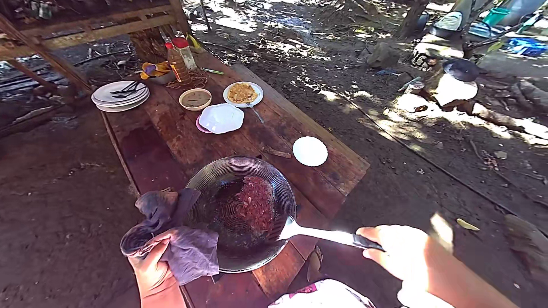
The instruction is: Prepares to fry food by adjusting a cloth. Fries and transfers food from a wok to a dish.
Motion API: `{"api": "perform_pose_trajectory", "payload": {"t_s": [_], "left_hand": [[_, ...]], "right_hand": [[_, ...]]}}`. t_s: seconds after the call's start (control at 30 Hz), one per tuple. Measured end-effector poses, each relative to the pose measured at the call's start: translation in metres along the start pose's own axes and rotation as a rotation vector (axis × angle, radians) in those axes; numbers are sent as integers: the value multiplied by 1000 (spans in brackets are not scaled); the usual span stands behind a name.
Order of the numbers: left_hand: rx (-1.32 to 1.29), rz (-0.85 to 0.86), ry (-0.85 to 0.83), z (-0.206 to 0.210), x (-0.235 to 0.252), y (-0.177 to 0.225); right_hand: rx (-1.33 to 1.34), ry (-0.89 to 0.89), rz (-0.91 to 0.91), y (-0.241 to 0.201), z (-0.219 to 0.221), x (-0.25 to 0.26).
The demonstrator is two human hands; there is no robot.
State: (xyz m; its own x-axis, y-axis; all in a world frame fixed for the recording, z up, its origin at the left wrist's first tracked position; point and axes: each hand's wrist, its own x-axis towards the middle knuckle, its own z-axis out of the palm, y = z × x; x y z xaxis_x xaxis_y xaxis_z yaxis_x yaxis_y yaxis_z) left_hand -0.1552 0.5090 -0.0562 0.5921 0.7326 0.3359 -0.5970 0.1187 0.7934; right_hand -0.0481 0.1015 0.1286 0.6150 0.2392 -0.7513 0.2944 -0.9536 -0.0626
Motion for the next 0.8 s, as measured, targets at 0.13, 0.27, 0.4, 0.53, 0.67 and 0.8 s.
{"api": "perform_pose_trajectory", "payload": {"t_s": [0.13, 0.27, 0.4, 0.53, 0.67, 0.8], "left_hand": [[21, 10, -3, 4, -7, 1], [20, 26, -5, 0, -11, -1], [11, 34, 30, 4, -18, 0], [11, 31, 31, -3, -21, -3], [17, 33, 26, 1, -21, -2], [29, 56, 52, 14, -16, -1]], "right_hand": [[114, 77, -1, -23, 38, 39], [268, 83, -14, -17, 41, 47], [154, -7, -16, 0, 27, 2], [31, 20, 48, -16, 31, -12], [126, 78, 22, -34, 43, 37], [252, 169, -31, -18, 41, 38]]}}
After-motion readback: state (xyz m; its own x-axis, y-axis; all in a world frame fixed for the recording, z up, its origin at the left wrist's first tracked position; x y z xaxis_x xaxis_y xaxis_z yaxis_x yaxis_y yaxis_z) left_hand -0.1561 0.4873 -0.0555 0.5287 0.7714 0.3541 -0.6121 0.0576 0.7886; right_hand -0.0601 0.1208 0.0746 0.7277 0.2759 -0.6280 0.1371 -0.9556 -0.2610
